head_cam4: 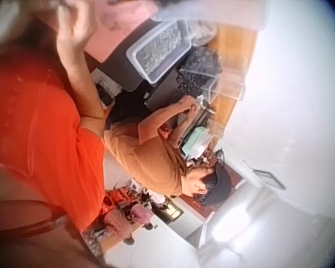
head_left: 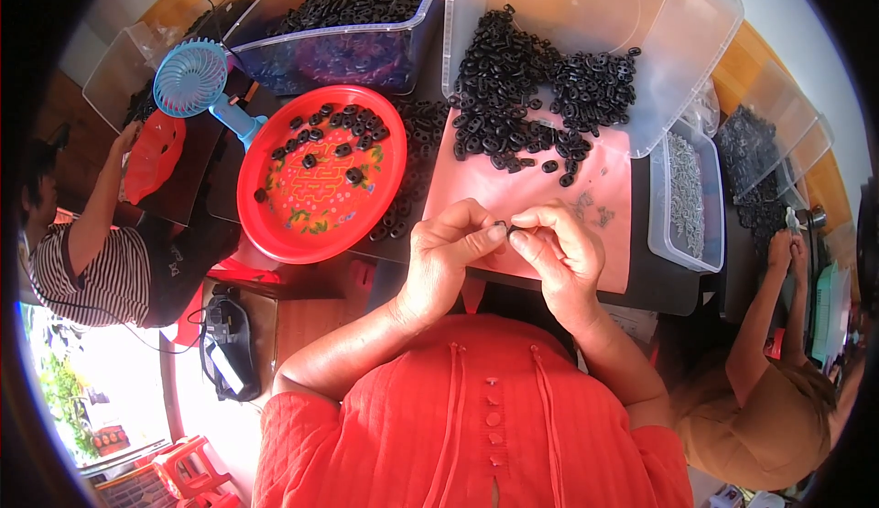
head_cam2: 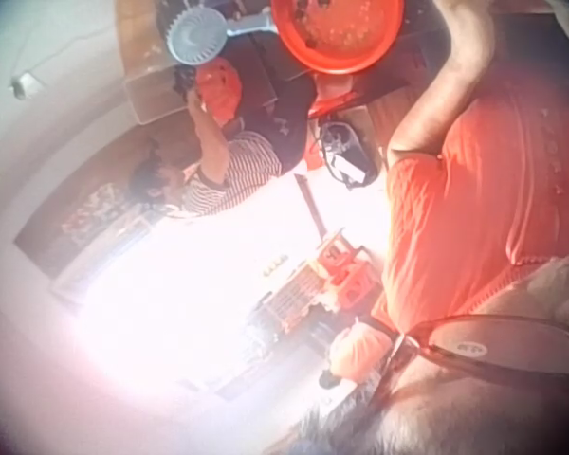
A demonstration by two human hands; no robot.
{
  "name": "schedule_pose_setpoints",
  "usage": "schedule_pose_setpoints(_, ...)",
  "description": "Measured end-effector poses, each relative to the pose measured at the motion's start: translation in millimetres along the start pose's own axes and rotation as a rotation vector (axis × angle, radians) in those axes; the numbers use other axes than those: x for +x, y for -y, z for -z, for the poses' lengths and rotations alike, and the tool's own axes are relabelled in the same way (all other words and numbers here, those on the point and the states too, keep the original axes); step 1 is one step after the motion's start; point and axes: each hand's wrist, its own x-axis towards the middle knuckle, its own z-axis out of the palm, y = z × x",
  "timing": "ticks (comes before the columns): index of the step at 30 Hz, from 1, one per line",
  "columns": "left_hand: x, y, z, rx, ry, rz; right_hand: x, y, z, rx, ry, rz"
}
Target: The person assembles cord locks by inserting small metal springs into plastic toggle pieces by hand.
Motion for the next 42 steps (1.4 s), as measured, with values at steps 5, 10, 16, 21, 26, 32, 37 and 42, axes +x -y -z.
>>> schedule_pose_setpoints(5,0.3,1.2,-1.5,0.109,0.008,-0.044,-0.1,-3.1,1.3,0.046,0.0,-0.021)
schedule_pose_setpoints(10,0.0,4.0,-2.3,0.139,0.015,-0.083,-0.6,-3.2,3.9,0.061,0.01,-0.047)
schedule_pose_setpoints(16,-1.0,5.5,-4.0,0.175,0.026,-0.116,-1.6,-2.2,4.7,0.097,0.008,-0.073)
schedule_pose_setpoints(21,-0.9,6.1,-3.7,0.192,0.021,-0.114,-0.9,-1.1,6.0,0.053,0.027,-0.098)
schedule_pose_setpoints(26,-2.0,4.0,-4.9,0.206,0.023,-0.108,-2.6,-4.2,5.8,0.082,0.02,-0.069)
schedule_pose_setpoints(32,-0.3,4.1,-5.0,0.144,0.015,-0.099,-0.4,-3.7,4.7,0.05,0.033,-0.051)
schedule_pose_setpoints(37,-1.7,6.4,-2.2,0.192,0.007,-0.097,-0.6,-2.8,7.6,0.0,0.071,-0.02)
schedule_pose_setpoints(42,-1.2,3.7,-3.6,0.228,0.001,-0.139,-0.9,-1.3,9.1,-0.017,0.106,0.003)
